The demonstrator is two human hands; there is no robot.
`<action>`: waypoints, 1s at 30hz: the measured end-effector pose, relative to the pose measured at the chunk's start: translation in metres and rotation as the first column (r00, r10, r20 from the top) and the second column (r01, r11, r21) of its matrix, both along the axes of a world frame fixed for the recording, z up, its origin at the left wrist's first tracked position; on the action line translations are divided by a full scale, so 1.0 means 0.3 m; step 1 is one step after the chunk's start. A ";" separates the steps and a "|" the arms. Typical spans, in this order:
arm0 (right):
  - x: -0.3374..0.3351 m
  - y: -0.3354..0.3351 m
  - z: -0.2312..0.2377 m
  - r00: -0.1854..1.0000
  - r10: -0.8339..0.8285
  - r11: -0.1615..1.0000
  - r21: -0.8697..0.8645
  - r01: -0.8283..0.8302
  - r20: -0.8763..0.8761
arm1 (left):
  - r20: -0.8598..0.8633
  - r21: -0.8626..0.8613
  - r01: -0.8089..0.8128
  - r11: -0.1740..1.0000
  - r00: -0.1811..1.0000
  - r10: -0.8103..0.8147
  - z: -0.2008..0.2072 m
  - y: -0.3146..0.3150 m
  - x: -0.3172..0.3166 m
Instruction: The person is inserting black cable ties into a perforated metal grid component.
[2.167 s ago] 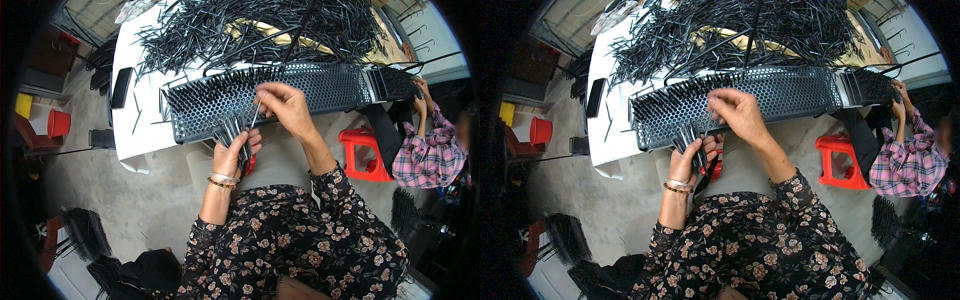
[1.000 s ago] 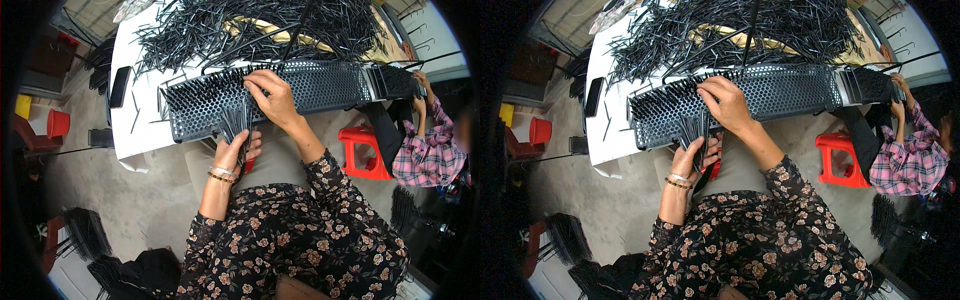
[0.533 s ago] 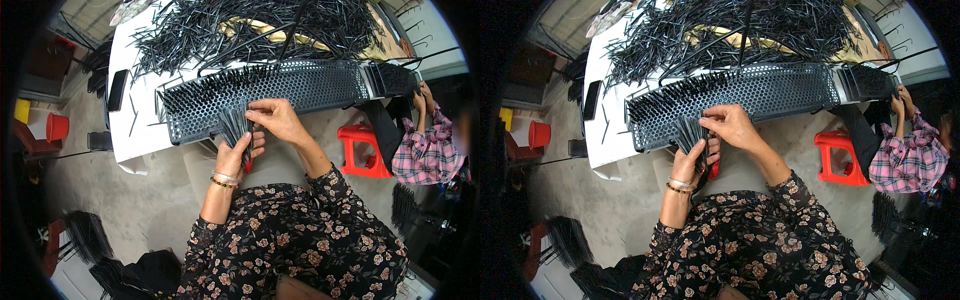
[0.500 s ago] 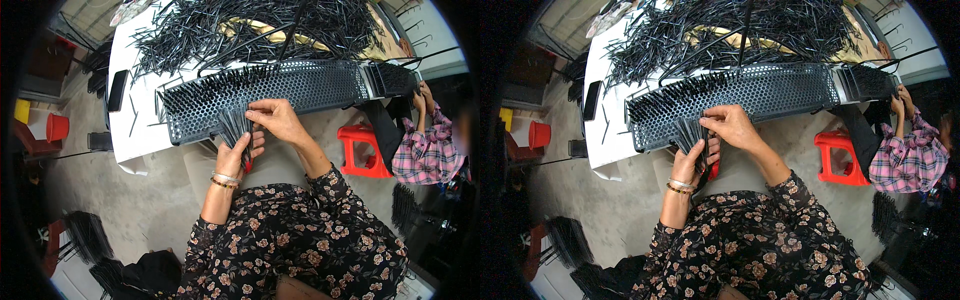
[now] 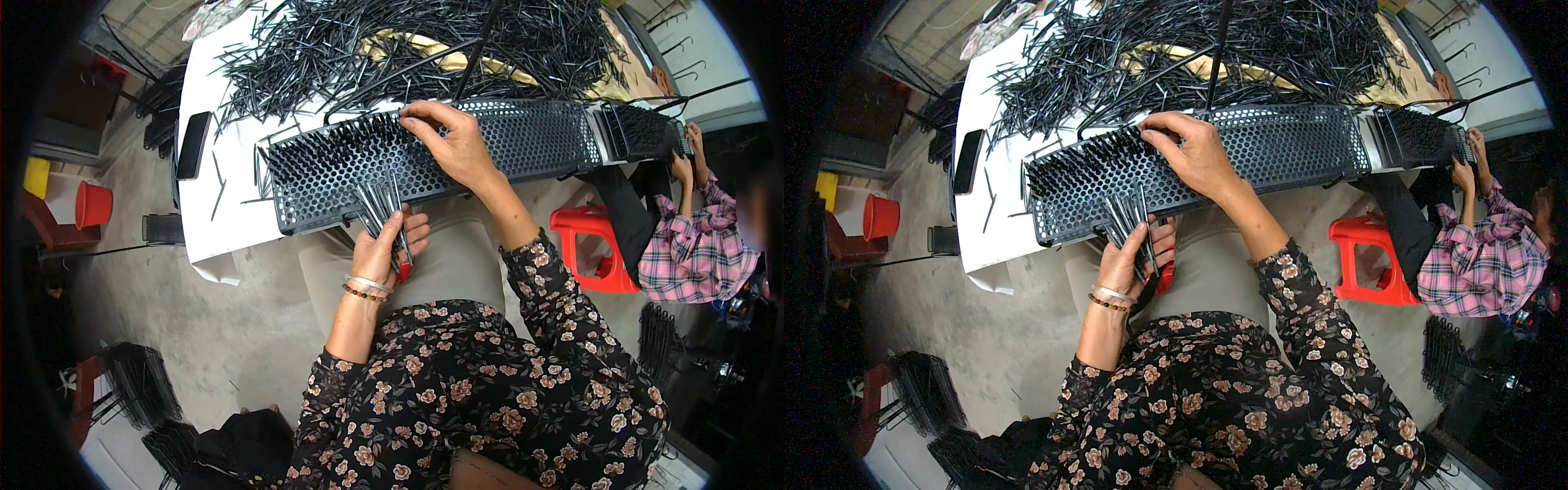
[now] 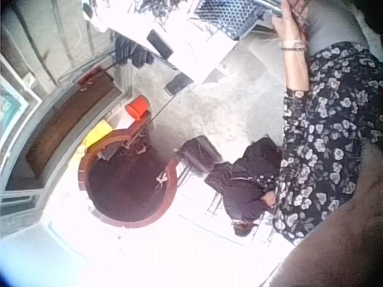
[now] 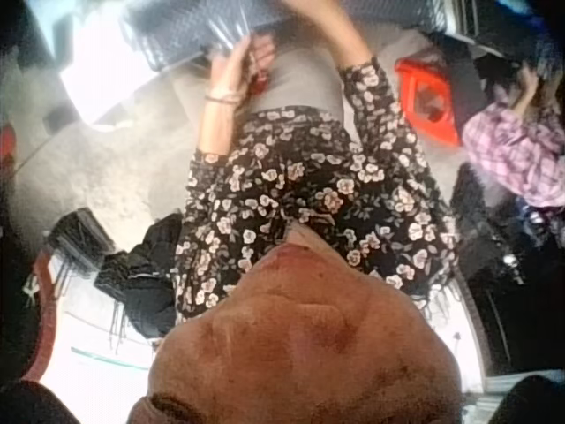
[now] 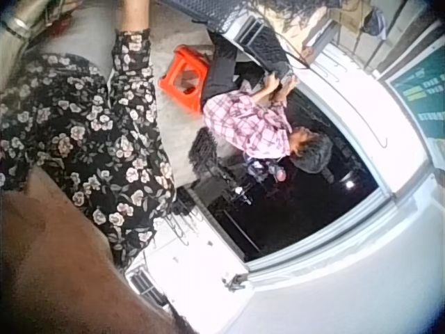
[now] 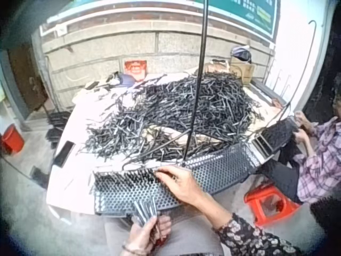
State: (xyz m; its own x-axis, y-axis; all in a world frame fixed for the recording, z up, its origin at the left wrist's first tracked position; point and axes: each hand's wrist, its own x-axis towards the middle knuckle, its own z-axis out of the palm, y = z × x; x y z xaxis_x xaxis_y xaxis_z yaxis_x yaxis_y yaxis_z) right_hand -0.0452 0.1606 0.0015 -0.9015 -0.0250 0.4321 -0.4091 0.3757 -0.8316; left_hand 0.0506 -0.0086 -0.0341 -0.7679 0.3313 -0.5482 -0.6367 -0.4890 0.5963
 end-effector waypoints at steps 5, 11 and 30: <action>-0.018 -0.003 -0.019 1.000 0.025 0.998 -0.057 -0.025 0.012 | -0.007 0.029 0.033 0.999 0.999 -0.033 -0.007 -0.015 -0.011; -0.012 0.000 -0.027 0.998 0.057 0.993 -0.104 -0.055 0.012 | 0.029 0.033 0.034 0.999 0.999 -0.035 -0.001 -0.015 -0.001; 0.014 -0.022 -0.069 0.982 -0.079 0.968 0.220 0.117 -0.174 | 0.077 0.114 0.014 0.993 0.997 -0.023 -0.007 -0.017 -0.004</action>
